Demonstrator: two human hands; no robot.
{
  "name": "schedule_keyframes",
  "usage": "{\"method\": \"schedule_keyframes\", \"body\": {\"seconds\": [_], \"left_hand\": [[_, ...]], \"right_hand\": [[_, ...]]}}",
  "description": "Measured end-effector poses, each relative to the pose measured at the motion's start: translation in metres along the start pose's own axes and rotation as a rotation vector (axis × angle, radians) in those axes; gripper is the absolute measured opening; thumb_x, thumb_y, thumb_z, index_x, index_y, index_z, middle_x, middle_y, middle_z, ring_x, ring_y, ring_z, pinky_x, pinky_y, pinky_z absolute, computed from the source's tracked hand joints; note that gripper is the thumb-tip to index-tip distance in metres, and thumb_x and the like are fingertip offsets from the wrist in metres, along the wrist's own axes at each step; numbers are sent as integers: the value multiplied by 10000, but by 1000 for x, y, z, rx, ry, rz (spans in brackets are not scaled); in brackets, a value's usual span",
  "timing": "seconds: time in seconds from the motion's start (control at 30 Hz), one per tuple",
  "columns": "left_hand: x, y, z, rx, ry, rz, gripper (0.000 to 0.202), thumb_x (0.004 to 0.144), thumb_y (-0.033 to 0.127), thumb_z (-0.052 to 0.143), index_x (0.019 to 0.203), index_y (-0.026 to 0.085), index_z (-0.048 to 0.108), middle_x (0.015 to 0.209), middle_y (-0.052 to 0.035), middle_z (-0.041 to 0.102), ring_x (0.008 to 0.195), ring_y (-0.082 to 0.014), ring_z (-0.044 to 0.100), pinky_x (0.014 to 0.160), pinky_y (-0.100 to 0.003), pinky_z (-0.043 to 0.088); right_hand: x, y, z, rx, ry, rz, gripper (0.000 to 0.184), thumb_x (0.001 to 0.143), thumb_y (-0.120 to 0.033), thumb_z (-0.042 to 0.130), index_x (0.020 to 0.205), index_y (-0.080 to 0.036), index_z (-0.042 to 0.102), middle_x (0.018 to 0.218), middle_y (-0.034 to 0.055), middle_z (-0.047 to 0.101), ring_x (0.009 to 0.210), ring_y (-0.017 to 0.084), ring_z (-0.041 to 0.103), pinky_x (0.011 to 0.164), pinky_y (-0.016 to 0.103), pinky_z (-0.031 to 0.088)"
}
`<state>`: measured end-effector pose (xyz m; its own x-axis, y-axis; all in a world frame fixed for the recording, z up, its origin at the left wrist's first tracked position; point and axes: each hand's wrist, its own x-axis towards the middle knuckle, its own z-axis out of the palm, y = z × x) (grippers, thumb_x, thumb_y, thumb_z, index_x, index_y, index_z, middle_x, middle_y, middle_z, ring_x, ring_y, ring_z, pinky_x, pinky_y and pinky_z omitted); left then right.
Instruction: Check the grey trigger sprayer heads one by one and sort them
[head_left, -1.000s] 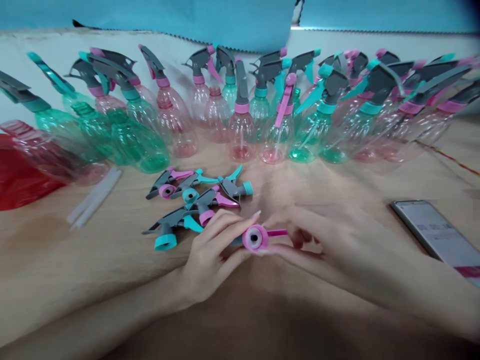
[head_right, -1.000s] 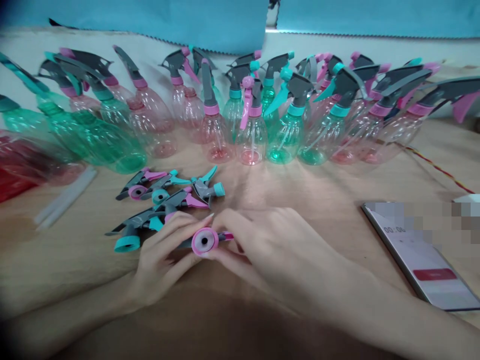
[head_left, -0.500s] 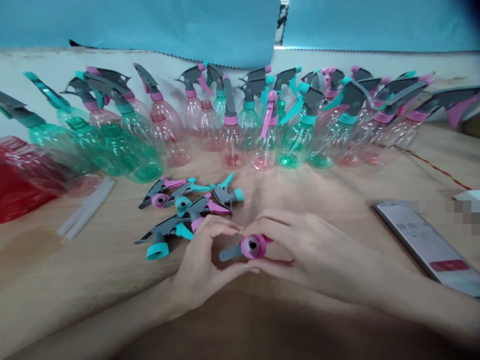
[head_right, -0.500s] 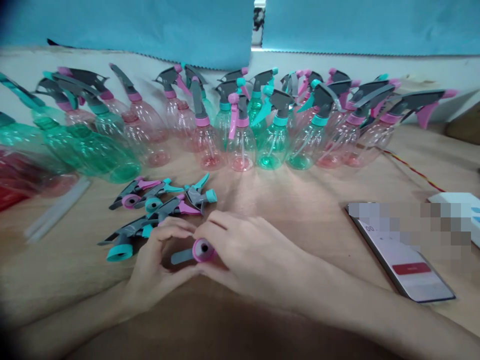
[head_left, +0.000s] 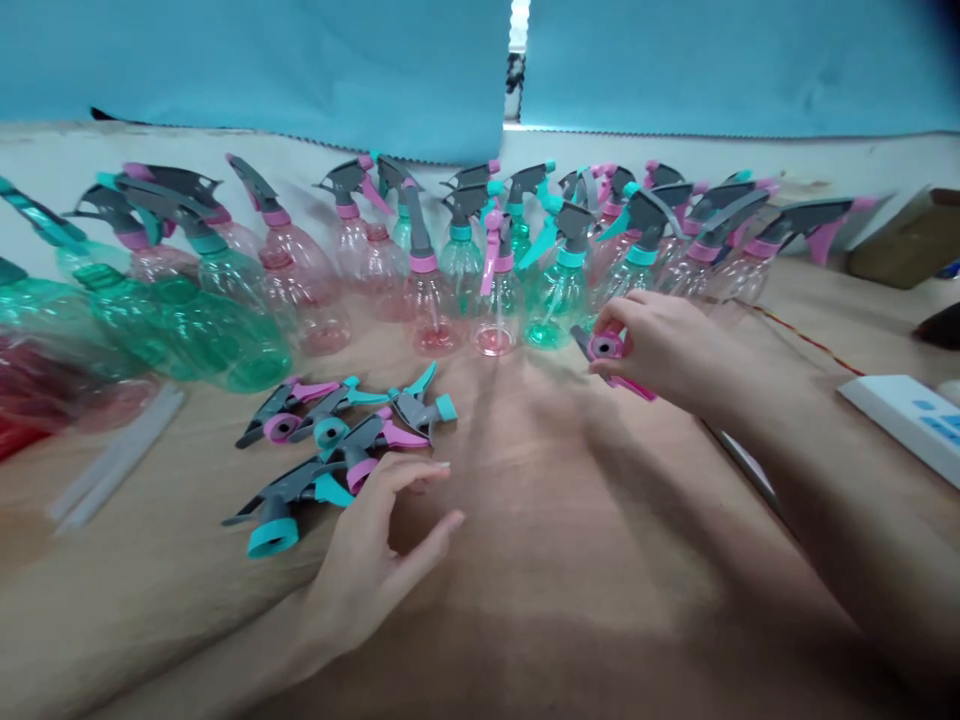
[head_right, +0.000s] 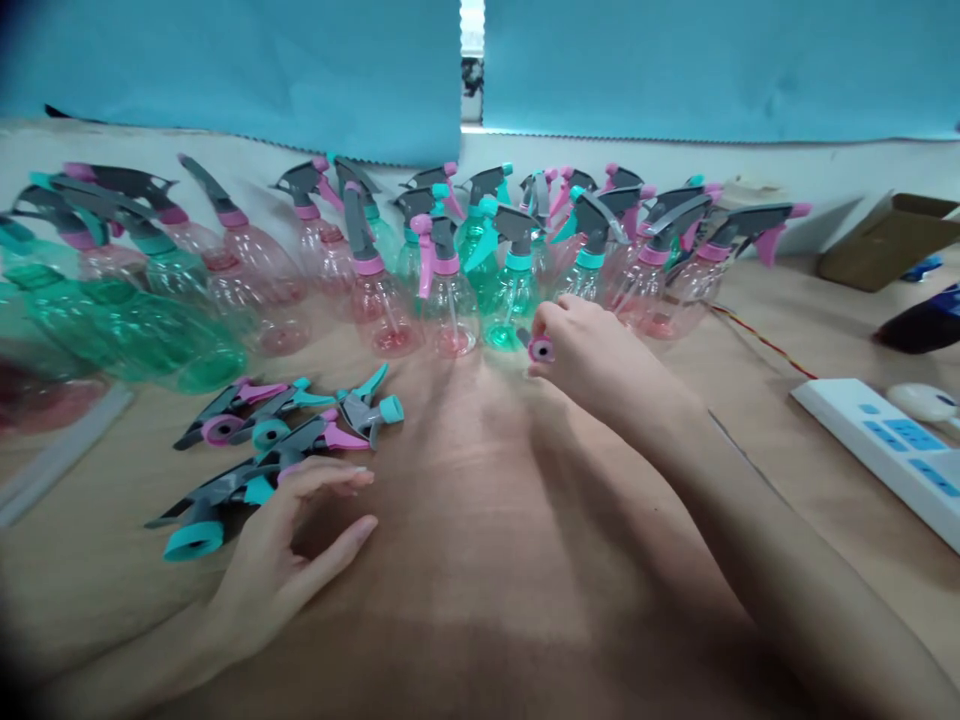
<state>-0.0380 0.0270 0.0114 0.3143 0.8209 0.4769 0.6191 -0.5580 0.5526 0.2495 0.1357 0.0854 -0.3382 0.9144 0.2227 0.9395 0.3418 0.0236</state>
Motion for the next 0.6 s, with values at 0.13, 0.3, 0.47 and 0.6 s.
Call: {"method": "schedule_keyframes", "body": {"seconds": [0.13, 0.3, 0.47, 0.6], "left_hand": [[1, -1, 0, 26, -4, 12, 232, 826, 215, 584, 1048, 211, 519, 956, -39, 596, 788, -160, 585, 691, -314, 525], [1, 0, 0, 40, -8, -3, 217, 827, 227, 586, 1035, 216, 522, 965, -40, 598, 798, -166, 593, 676, -306, 531], [1, -2, -1, 46, -22, 1, 204, 839, 209, 570, 1037, 217, 522, 953, -36, 590, 787, -156, 587, 664, -286, 525], [0, -2, 0, 85, -56, -3, 171, 861, 222, 540, 1031, 214, 531, 977, -37, 587, 823, -166, 588, 647, -270, 505]], "right_hand": [[3, 0, 15, -85, -95, 103, 247, 755, -283, 611, 949, -135, 573, 991, 129, 565, 730, 199, 578, 585, 296, 391], [-3, -11, 23, -74, -234, 27, 232, 774, -314, 586, 933, -150, 629, 932, 115, 620, 762, 226, 612, 556, 290, 375], [-7, -4, 3, -62, -256, 37, 367, 796, -419, 557, 1084, -197, 605, 998, 100, 662, 854, 261, 622, 589, 314, 409], [-13, 13, -20, 37, -260, 63, 394, 792, -437, 546, 1121, -225, 590, 937, 72, 690, 835, 260, 633, 613, 330, 442]]}}
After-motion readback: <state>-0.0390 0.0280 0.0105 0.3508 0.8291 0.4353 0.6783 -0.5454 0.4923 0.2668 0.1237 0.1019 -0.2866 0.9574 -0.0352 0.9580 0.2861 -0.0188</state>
